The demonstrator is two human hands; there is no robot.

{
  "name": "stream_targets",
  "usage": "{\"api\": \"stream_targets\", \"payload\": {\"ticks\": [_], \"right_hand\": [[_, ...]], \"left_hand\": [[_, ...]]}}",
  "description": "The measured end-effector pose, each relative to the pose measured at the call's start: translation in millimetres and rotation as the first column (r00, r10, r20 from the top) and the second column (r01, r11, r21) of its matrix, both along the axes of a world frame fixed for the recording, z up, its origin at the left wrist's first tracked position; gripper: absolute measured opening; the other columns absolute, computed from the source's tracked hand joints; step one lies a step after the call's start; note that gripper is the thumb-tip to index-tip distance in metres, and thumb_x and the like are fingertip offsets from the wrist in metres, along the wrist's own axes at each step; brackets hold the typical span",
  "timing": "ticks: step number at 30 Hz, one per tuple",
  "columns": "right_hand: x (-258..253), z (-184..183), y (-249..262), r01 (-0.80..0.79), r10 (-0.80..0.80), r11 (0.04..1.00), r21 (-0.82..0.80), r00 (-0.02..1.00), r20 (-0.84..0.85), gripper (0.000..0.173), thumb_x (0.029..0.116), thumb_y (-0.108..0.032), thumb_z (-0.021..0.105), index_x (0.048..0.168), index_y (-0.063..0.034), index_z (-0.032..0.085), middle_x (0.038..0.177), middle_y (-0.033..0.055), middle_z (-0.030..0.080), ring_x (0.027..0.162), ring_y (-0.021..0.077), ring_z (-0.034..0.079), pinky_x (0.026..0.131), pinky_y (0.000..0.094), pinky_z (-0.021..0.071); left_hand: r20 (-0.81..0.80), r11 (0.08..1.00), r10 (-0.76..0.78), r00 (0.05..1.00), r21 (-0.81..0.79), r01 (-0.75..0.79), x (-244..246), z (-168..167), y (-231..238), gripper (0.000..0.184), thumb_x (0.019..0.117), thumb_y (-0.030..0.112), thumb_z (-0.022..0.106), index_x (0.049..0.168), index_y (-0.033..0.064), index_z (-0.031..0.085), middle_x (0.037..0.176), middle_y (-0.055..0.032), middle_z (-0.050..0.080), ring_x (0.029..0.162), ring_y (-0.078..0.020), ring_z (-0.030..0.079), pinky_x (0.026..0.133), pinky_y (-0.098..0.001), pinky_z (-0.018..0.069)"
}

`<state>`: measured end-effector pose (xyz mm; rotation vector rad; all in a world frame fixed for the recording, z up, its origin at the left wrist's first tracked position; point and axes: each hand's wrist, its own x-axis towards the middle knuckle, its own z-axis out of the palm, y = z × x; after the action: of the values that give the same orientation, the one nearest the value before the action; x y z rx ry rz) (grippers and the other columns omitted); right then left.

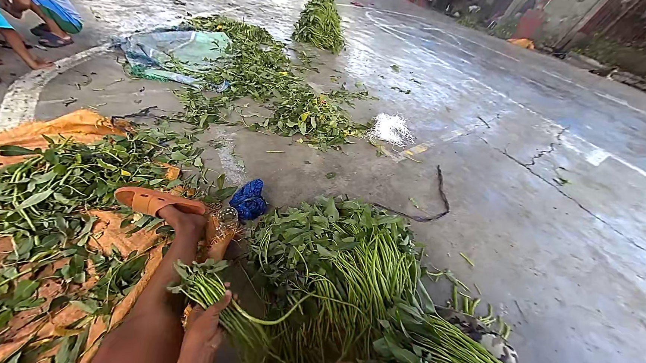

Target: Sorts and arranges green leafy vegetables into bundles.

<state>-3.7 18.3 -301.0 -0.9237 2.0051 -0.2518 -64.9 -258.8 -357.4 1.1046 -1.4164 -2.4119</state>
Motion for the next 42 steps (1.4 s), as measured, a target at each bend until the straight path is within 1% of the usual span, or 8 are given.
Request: {"api": "stream_targets", "payload": {"ticks": [2, 5, 7, 11, 19, 29, 37, 42], "right_hand": [[-31.7, 8.2, 13.2, 0.298, -0.297, 0.955, -0.003, 0.950, -0.093, 0.038, 0.1041, -0.028, 0.060, 0.126, 0.0018, 0.066, 0.124, 0.0279, 0.064, 0.115, 0.0455, 0.063, 0.098, 0.0632, 0.0492], [-90.6, 21.7, 44.0, 0.768, -0.757, 0.628, -0.126, 0.564, -0.331, 0.051, 0.1005, -0.036, 0.065, 0.133, 0.0025, 0.058, 0.130, 0.0251, 0.061, 0.114, 0.0397, 0.064, 0.099, 0.0544, 0.0514], [-117.0, 17.3, 61.5, 0.894, -0.813, 0.447, -0.036, 0.389, -0.433, 0.066, 0.0972, -0.038, 0.068, 0.143, 0.0040, 0.047, 0.141, 0.0261, 0.054, 0.123, 0.0405, 0.060, 0.102, 0.0527, 0.0498], [-133.8, 8.0, 71.7, 0.882, -0.768, 0.455, 0.125, 0.460, -0.447, 0.045, 0.0954, -0.027, 0.065, 0.133, -0.0025, 0.062, 0.139, 0.0231, 0.058, 0.127, 0.0399, 0.058, 0.101, 0.0579, 0.0486], [-106.2, 38.6, 15.7, 0.748, -0.907, 0.340, -0.570, 0.421, 0.011, 0.033, 0.0879, -0.023, 0.079, 0.112, -0.0019, 0.071, 0.090, 0.0075, 0.072, 0.078, 0.0149, 0.067, 0.077, 0.0345, 0.0557], [-50.8, -28.5, -37.7, 0.681, -0.736, 0.528, -0.507, 0.665, 0.126, 0.035, 0.0847, -0.024, 0.083, 0.101, 0.0046, 0.071, 0.095, 0.0170, 0.069, 0.087, 0.0231, 0.066, 0.084, 0.0386, 0.0546], [-63.0, -25.4, -41.3, 0.879, -0.817, 0.139, -0.456, 0.362, 0.448, 0.033, 0.0831, -0.026, 0.083, 0.101, -0.0035, 0.068, 0.081, 0.0012, 0.065, 0.062, 0.0069, 0.058, 0.058, 0.0245, 0.0510], [-59.4, -17.6, -43.5, 0.869, -0.853, 0.256, -0.422, 0.409, 0.325, 0.019, 0.0937, -0.020, 0.072, 0.098, -0.0015, 0.069, 0.082, 0.0041, 0.064, 0.066, 0.0087, 0.058, 0.064, 0.0273, 0.0505]], "left_hand": [[-0.034, 0.996, -0.090, 0.995, -0.010, 0.090, 4.7, 4.9, 2.5, 0.028, 0.0936, -0.013, 0.057, 0.119, -0.0025, 0.056, 0.091, -0.0073, 0.070, 0.067, -0.0133, 0.068, 0.062, -0.0286, 0.0609], [-0.071, 0.963, -0.264, 0.962, 0.030, 0.267, 12.4, 9.9, 12.8, 0.029, 0.0933, -0.015, 0.054, 0.120, -0.0026, 0.057, 0.092, -0.0090, 0.071, 0.066, -0.0148, 0.068, 0.061, -0.0288, 0.0602], [-0.111, 0.937, -0.337, 0.935, 0.057, 0.345, 14.7, 11.5, 16.2, 0.029, 0.0933, -0.015, 0.052, 0.119, -0.0024, 0.058, 0.098, -0.0106, 0.072, 0.068, -0.0163, 0.069, 0.063, -0.0308, 0.0612], [-0.188, 0.937, -0.330, 0.925, 0.057, 0.346, 16.1, 6.7, 17.7, 0.024, 0.0904, -0.013, 0.053, 0.108, -0.0020, 0.063, 0.082, -0.0085, 0.073, 0.064, -0.0164, 0.069, 0.064, -0.0310, 0.0616], [-0.311, 0.935, -0.277, 0.909, 0.131, 0.330, 8.2, 2.7, 24.9, 0.026, 0.0840, -0.011, 0.056, 0.107, -0.0009, 0.062, 0.092, -0.0109, 0.073, 0.071, -0.0181, 0.070, 0.065, -0.0320, 0.0616], [-0.235, 0.849, -0.503, 0.832, 0.045, 0.526, 16.5, 4.8, 51.1, 0.029, 0.0861, -0.009, 0.065, 0.114, -0.0018, 0.061, 0.092, -0.0066, 0.075, 0.081, -0.0144, 0.073, 0.078, -0.0315, 0.0622], [-0.276, 0.797, -0.584, 0.763, -0.017, 0.604, 21.6, 10.0, 53.0, 0.031, 0.0782, -0.009, 0.073, 0.107, 0.0002, 0.064, 0.091, -0.0042, 0.076, 0.084, -0.0125, 0.073, 0.082, -0.0306, 0.0620], [-0.200, 0.886, -0.446, 0.872, 0.041, 0.463, 18.1, 6.8, 58.2, 0.023, 0.0857, -0.014, 0.064, 0.106, -0.0045, 0.061, 0.087, -0.0092, 0.074, 0.077, -0.0156, 0.072, 0.075, -0.0314, 0.0619]]}}
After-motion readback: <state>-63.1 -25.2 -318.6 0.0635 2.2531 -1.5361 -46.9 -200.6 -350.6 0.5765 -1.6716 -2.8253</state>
